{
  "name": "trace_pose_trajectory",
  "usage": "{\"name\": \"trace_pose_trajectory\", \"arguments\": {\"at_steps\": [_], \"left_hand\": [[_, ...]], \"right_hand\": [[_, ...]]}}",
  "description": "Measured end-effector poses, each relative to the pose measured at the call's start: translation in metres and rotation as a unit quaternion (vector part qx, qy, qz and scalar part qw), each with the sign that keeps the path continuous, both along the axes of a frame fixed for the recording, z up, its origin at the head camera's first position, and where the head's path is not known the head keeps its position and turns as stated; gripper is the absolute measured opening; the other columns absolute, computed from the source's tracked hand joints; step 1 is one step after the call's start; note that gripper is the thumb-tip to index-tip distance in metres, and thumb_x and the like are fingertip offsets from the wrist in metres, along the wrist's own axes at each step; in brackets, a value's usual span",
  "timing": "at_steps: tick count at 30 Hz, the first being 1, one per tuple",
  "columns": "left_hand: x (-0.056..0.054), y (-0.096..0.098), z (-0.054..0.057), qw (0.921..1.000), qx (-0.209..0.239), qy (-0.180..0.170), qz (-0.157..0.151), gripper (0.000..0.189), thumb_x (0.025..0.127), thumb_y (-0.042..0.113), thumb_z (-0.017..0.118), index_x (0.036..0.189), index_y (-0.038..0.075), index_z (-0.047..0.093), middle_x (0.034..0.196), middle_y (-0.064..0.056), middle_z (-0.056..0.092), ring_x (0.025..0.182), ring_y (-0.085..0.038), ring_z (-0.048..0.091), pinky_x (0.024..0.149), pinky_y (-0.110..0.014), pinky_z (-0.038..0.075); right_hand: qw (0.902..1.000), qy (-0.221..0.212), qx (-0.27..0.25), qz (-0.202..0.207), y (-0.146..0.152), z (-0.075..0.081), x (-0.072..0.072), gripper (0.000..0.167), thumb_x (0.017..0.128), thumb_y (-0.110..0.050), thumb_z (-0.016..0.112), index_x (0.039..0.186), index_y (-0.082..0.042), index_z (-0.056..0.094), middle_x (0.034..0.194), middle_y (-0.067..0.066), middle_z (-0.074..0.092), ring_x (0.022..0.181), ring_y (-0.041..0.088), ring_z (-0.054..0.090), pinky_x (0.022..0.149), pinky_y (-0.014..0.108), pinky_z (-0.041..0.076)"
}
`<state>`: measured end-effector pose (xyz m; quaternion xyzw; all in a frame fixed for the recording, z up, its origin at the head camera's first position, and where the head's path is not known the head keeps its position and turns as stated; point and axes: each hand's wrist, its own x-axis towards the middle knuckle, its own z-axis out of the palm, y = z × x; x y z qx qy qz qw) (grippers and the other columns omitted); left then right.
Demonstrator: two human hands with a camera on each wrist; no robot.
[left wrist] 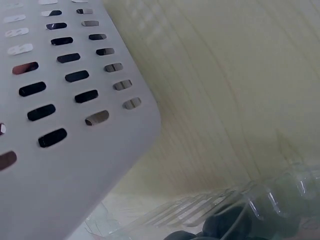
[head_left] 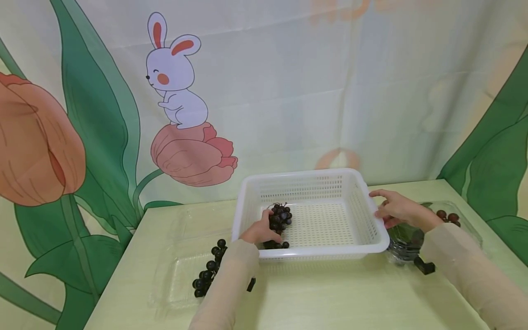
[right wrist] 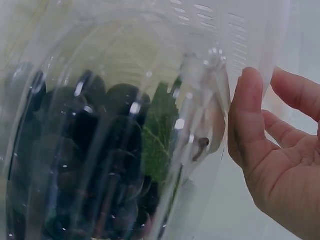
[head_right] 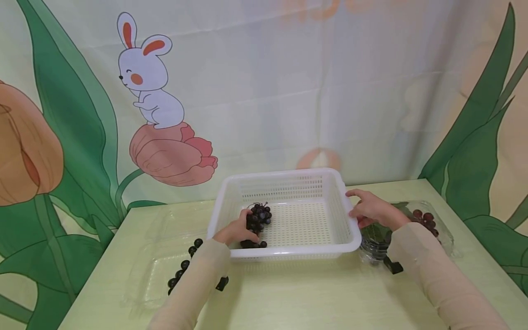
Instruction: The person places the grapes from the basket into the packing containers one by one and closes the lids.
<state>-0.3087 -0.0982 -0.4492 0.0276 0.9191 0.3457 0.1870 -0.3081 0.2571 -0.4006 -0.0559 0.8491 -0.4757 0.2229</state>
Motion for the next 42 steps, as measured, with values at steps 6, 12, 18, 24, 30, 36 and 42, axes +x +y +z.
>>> {"name": "trace_pose_trajectory", "arguments": {"at_steps": [6, 12, 18, 24, 30, 36, 42], "left_hand": [[-0.0017, -0.0015, -0.0026, 1.0, 0.007, -0.003, -0.002, 0.08, 0.071, 0.021, 0.072, 0.133, 0.016, 0.021, 0.13, -0.022, 0.041, 0.117, -0.032, 0.042, 0.096, -0.045, 0.035], [-0.001, -0.0013, -0.0013, 0.9999, 0.013, -0.001, -0.002, 0.076, 0.072, 0.023, 0.071, 0.132, 0.016, 0.023, 0.129, -0.021, 0.042, 0.116, -0.031, 0.043, 0.095, -0.045, 0.036], [-0.0006, -0.0008, 0.0005, 0.9997, 0.017, 0.015, -0.004, 0.068, 0.074, 0.021, 0.068, 0.128, 0.014, 0.027, 0.125, -0.022, 0.045, 0.108, -0.03, 0.048, 0.088, -0.043, 0.041], [-0.0005, -0.0004, 0.003, 0.9996, 0.01, 0.025, -0.008, 0.068, 0.074, 0.019, 0.066, 0.129, 0.014, 0.027, 0.114, -0.021, 0.052, 0.086, -0.023, 0.048, 0.074, -0.036, 0.042], [-0.0028, -0.0003, 0.003, 0.9986, -0.001, 0.05, -0.016, 0.067, 0.072, 0.018, 0.065, 0.128, 0.012, 0.029, 0.107, -0.018, 0.055, 0.079, -0.022, 0.046, 0.068, -0.032, 0.039], [-0.0047, -0.0005, 0.0011, 0.9982, -0.001, 0.058, -0.016, 0.07, 0.072, 0.017, 0.066, 0.13, 0.012, 0.027, 0.113, -0.018, 0.053, 0.083, -0.022, 0.048, 0.071, -0.033, 0.041], [-0.0059, -0.0012, 0.0006, 0.9979, 0.004, 0.063, -0.016, 0.07, 0.073, 0.018, 0.067, 0.13, 0.013, 0.027, 0.111, -0.017, 0.054, 0.083, -0.022, 0.049, 0.072, -0.033, 0.041]], "right_hand": [[1.0, 0.003, 0.003, -0.002, -0.0004, -0.0002, -0.0001, 0.07, 0.083, -0.009, 0.057, 0.138, 0.0, 0.014, 0.107, 0.024, 0.049, 0.071, 0.019, 0.06, 0.063, 0.037, 0.053], [1.0, 0.003, 0.002, -0.001, -0.0006, -0.0006, -0.0003, 0.07, 0.083, -0.009, 0.057, 0.137, 0.0, 0.015, 0.108, 0.025, 0.049, 0.072, 0.019, 0.06, 0.064, 0.037, 0.053], [1.0, 0.003, -0.001, 0.0, -0.0003, -0.0012, -0.0002, 0.07, 0.083, -0.009, 0.057, 0.138, 0.0, 0.014, 0.109, 0.026, 0.048, 0.074, 0.02, 0.061, 0.065, 0.038, 0.053], [1.0, 0.002, 0.001, -0.001, -0.0006, -0.0006, 0.0003, 0.071, 0.083, -0.009, 0.057, 0.138, 0.0, 0.014, 0.109, 0.025, 0.048, 0.075, 0.02, 0.061, 0.064, 0.038, 0.053], [1.0, 0.001, -0.001, 0.0, -0.0013, 0.0009, 0.0012, 0.07, 0.083, -0.008, 0.056, 0.138, 0.0, 0.014, 0.108, 0.025, 0.048, 0.075, 0.02, 0.061, 0.064, 0.038, 0.053], [1.0, 0.001, 0.003, -0.003, -0.0015, 0.0003, 0.0001, 0.071, 0.083, -0.008, 0.057, 0.138, 0.0, 0.014, 0.109, 0.025, 0.049, 0.074, 0.02, 0.06, 0.065, 0.038, 0.053], [1.0, 0.001, 0.002, -0.004, -0.0013, -0.0006, -0.0002, 0.071, 0.082, -0.009, 0.057, 0.138, 0.0, 0.013, 0.108, 0.025, 0.049, 0.074, 0.02, 0.061, 0.064, 0.038, 0.053]]}}
